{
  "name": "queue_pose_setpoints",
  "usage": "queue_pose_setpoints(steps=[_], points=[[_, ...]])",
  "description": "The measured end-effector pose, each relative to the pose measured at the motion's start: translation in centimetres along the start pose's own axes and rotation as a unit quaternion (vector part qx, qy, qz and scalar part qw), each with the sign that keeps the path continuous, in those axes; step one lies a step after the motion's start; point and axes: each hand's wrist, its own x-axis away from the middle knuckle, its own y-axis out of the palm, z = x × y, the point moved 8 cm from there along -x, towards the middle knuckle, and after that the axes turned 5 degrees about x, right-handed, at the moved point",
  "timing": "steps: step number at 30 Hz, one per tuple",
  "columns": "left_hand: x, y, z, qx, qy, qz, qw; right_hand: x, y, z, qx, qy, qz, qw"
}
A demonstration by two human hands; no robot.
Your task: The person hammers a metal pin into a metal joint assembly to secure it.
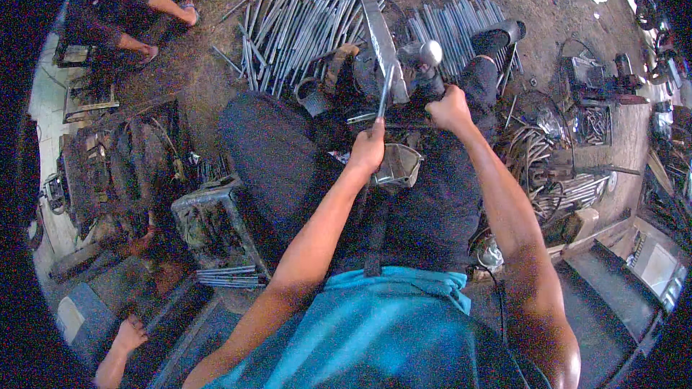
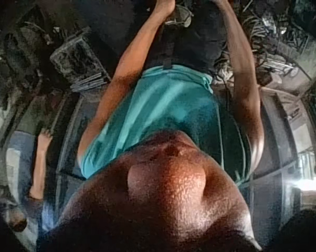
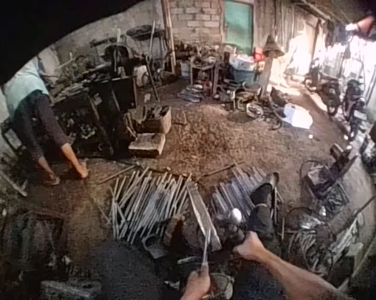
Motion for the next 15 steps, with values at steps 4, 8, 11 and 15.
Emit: queue_pose_setpoints(steps=[4,8,11,15], points=[[-1.7,0.4,-3.3,0.026,-0.049,-0.042,0.998,-1.8,-1.7,-0.2,-0.080,0.035,-0.045,0.995],[-0.3,1.3,-3.6,0.172,-0.145,-0.099,0.969,-0.9,-12.2,-7.4,-0.137,-0.098,0.043,0.985],[-0.2,1.2,-3.5,0.213,-0.164,-0.115,0.956,1.3,-18.0,-14.0,-0.112,-0.293,0.075,0.947],[-0.2,-0.3,-4.0,0.226,-0.163,-0.092,0.956,1.2,-13.6,-16.2,-0.310,-0.281,0.065,0.906]])
